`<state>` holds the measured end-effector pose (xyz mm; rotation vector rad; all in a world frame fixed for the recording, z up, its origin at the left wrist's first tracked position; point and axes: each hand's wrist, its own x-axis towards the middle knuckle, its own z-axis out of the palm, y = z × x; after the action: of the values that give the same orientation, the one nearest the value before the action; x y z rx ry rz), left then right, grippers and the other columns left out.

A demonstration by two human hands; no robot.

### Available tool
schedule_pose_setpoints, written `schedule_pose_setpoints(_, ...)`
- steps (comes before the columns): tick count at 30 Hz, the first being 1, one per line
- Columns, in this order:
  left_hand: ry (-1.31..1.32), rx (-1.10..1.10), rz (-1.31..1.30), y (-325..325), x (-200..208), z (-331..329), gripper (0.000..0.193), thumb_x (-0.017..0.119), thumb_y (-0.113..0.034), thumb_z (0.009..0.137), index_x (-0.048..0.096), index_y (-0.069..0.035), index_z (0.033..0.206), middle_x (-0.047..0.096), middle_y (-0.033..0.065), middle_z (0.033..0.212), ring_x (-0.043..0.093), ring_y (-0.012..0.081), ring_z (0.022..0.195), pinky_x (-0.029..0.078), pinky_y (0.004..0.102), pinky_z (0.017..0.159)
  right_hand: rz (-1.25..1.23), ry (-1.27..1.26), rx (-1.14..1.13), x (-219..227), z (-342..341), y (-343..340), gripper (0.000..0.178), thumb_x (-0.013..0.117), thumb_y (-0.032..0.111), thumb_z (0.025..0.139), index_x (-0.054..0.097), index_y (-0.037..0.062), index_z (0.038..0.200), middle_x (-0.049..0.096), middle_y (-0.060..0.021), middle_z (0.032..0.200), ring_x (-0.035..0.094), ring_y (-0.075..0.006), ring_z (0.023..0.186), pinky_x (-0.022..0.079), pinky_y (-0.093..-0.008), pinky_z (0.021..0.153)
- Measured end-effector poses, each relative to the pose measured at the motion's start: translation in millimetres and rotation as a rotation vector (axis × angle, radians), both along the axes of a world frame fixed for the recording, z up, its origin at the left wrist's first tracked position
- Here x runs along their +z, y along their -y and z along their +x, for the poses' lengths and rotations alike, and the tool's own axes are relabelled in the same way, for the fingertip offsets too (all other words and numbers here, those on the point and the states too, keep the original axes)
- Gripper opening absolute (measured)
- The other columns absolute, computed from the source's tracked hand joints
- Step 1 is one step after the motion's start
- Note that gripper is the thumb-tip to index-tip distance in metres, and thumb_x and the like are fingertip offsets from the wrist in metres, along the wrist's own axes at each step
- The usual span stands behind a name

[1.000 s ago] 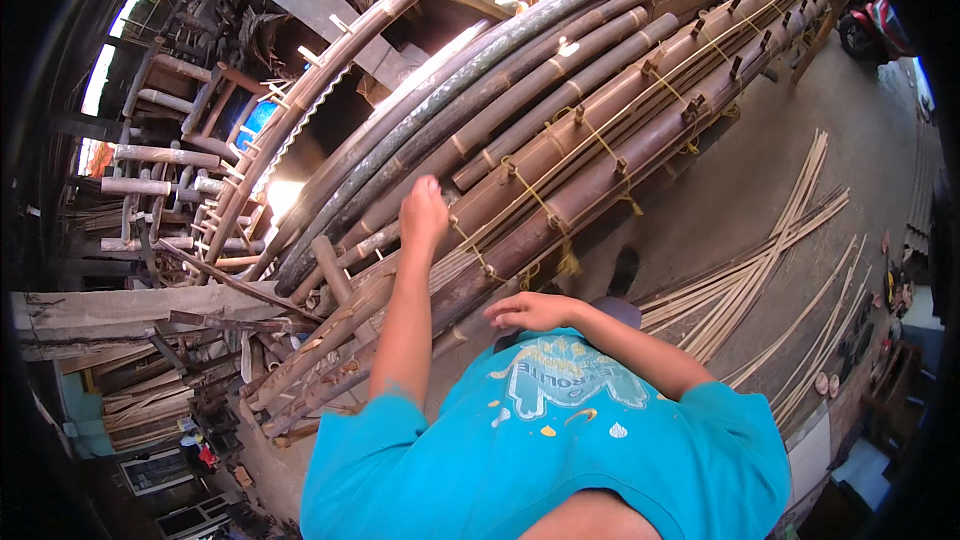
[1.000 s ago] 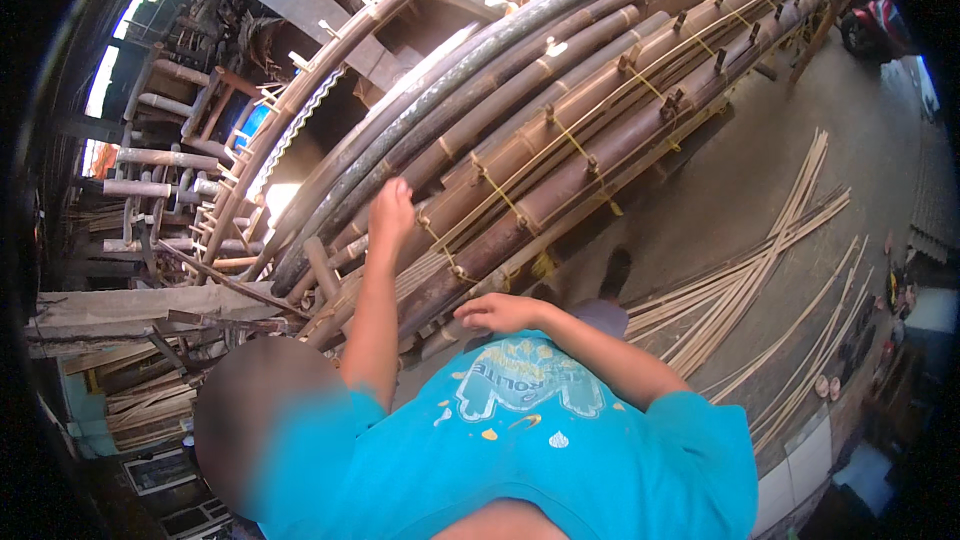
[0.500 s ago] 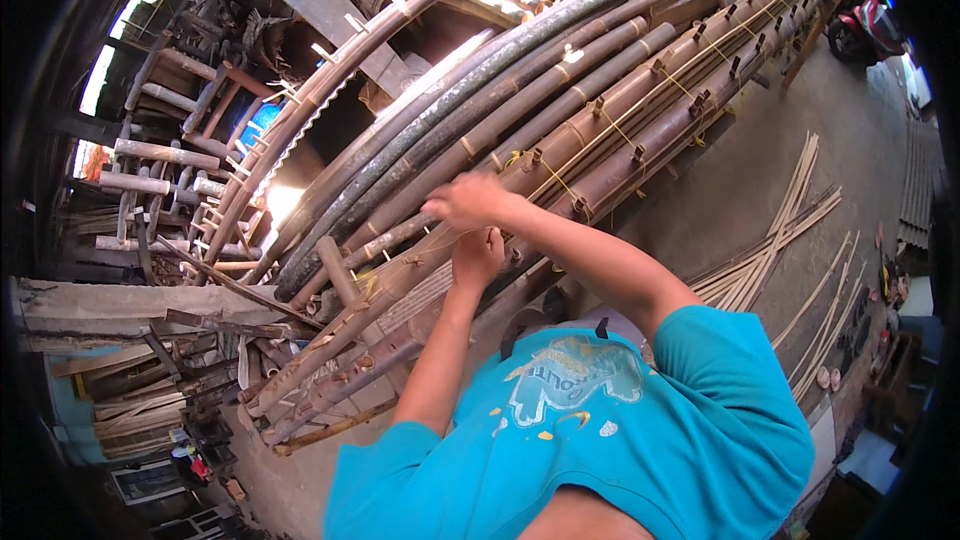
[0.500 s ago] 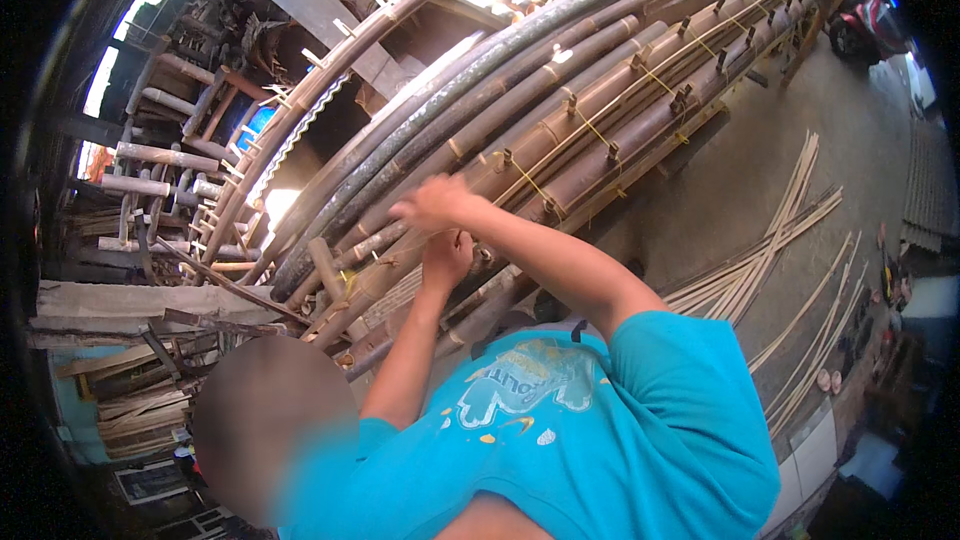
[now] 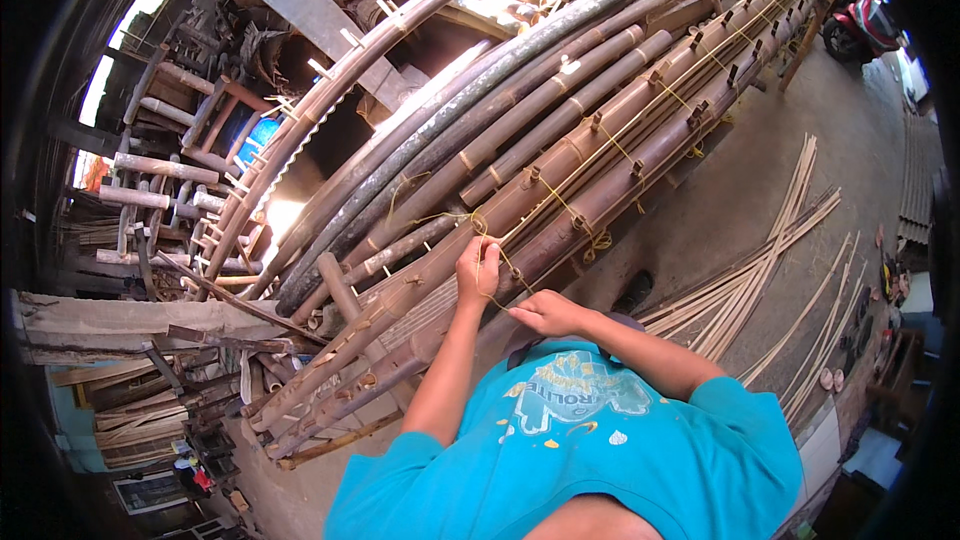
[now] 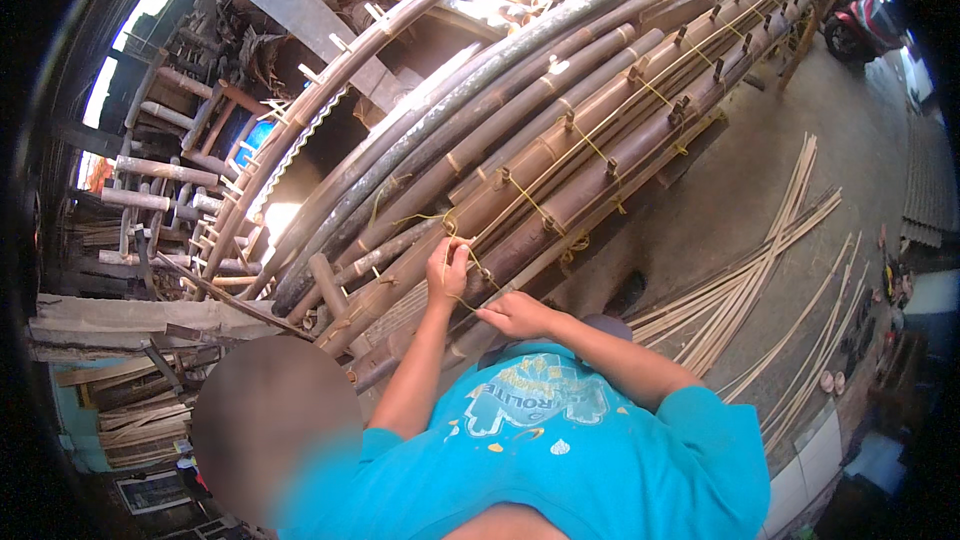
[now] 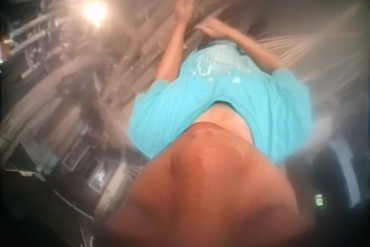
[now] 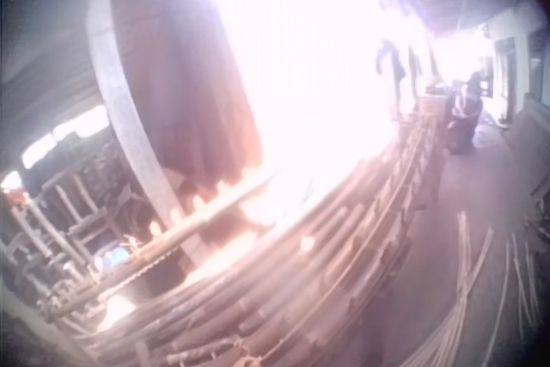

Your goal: The person picks up thin bamboo sticks and ties them to a horizontal bamboo rack using yellow string. They repeatedly wrap and knot the string to secure the sticks in place.

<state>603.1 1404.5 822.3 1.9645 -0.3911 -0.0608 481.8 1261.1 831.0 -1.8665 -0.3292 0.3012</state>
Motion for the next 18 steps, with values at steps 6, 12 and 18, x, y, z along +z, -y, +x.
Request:
schedule_pose_setpoints(6, -0.193, 0.041, -0.664, 17.4, 47.6, 95.0, 0.011, 0.054, -0.015, 0.1, 0.054, -0.006, 0.095, 0.063, 0.0054, 0.08, 0.059, 0.0126, 0.072, 0.048, 0.0274, 0.067, 0.045, -0.166, 0.003, 28.6, 0.5, 22.0, 0.05, 0.053, 0.042, 0.099, 0.06, -0.0014, 0.074, 0.053, -0.0166, 0.06, 0.048, -0.0238, 0.056, 0.042, -0.0415, 0.058)
schedule_pose_setpoints(12, 0.007, 0.215, 0.692, 3.2, -46.3, 168.1, 0.026, 0.049, -0.027, 0.091, 0.061, -0.008, 0.104, 0.066, 0.0261, 0.103, 0.062, 0.0458, 0.101, 0.049, 0.0534, 0.086, 1.124, 0.085, -0.461, 56.2, -53.7, 142.8, 0.047, 0.048, 0.041, 0.102, 0.049, 0.0107, 0.066, 0.048, -0.001, 0.061, 0.047, -0.0108, 0.06, 0.052, -0.0383, 0.081)
schedule_pose_setpoints(18, -0.032, -0.256, 1.333, -2.6, -46.8, 236.2, 0.033, 0.06, -0.027, 0.085, 0.069, -0.001, 0.103, 0.064, 0.0293, 0.114, 0.065, 0.0421, 0.105, 0.051, 0.0506, 0.09, 1.562, 0.314, -1.57, -28.5, -205.4, 310.3, 0.029, 0.055, 0.026, 0.1, 0.046, 0.0166, 0.073, 0.047, 0.004, 0.061, 0.045, -0.0098, 0.054, 0.052, -0.0304, 0.067)
